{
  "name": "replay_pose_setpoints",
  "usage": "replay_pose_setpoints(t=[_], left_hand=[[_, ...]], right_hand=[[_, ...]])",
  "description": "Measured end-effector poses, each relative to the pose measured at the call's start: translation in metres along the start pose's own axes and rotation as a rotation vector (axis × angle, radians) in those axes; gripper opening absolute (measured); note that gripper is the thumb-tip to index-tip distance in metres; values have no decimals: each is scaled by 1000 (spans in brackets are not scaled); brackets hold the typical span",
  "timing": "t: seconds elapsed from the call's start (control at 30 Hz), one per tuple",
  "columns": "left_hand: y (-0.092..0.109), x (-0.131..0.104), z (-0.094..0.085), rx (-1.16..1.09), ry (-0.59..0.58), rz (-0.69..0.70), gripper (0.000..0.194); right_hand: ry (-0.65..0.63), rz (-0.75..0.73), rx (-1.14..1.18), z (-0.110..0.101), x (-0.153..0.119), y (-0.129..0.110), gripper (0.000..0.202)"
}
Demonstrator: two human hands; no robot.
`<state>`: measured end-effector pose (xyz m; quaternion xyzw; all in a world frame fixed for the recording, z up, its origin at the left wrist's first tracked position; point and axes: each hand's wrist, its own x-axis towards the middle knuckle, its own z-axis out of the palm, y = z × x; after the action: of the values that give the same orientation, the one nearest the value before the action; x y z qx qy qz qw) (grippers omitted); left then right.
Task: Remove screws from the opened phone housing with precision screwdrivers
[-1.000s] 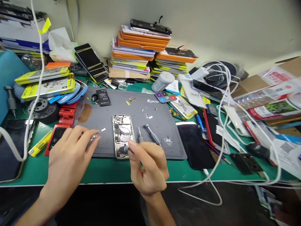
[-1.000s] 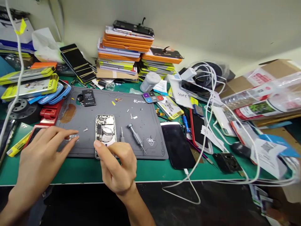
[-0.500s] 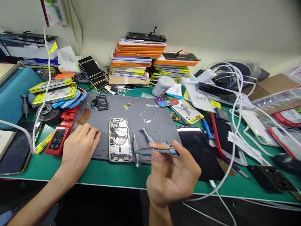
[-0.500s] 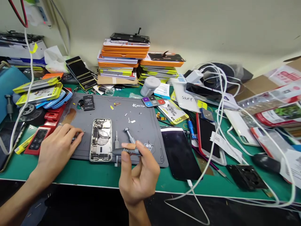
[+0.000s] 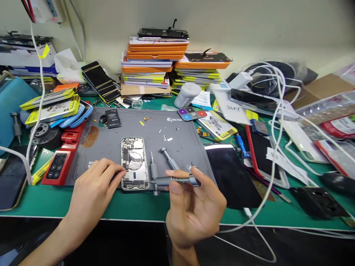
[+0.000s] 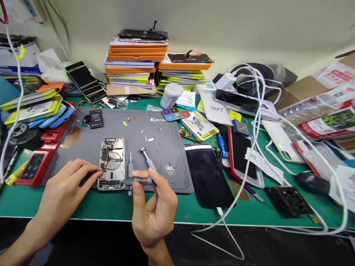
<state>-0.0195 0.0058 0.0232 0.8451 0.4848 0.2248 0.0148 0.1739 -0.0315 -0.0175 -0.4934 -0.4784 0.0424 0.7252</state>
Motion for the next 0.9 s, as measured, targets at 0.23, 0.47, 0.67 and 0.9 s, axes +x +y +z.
replay_pose_setpoints(t=[0.23, 0.47, 0.67, 0.9], left_hand=[[1, -1, 2, -32, 41, -9, 20], [-3, 3, 6, -6, 34, -28, 23], [-5, 1, 7, -25, 32, -52, 23], [-4, -3, 12, -36, 46, -63, 19]], right_hand=[[-3, 33, 61, 3, 5, -6, 58], [-46, 65, 74, 6, 6, -7, 56], [-64, 50, 25, 6, 3, -5, 54], [-48, 61, 57, 6, 3, -4, 53]])
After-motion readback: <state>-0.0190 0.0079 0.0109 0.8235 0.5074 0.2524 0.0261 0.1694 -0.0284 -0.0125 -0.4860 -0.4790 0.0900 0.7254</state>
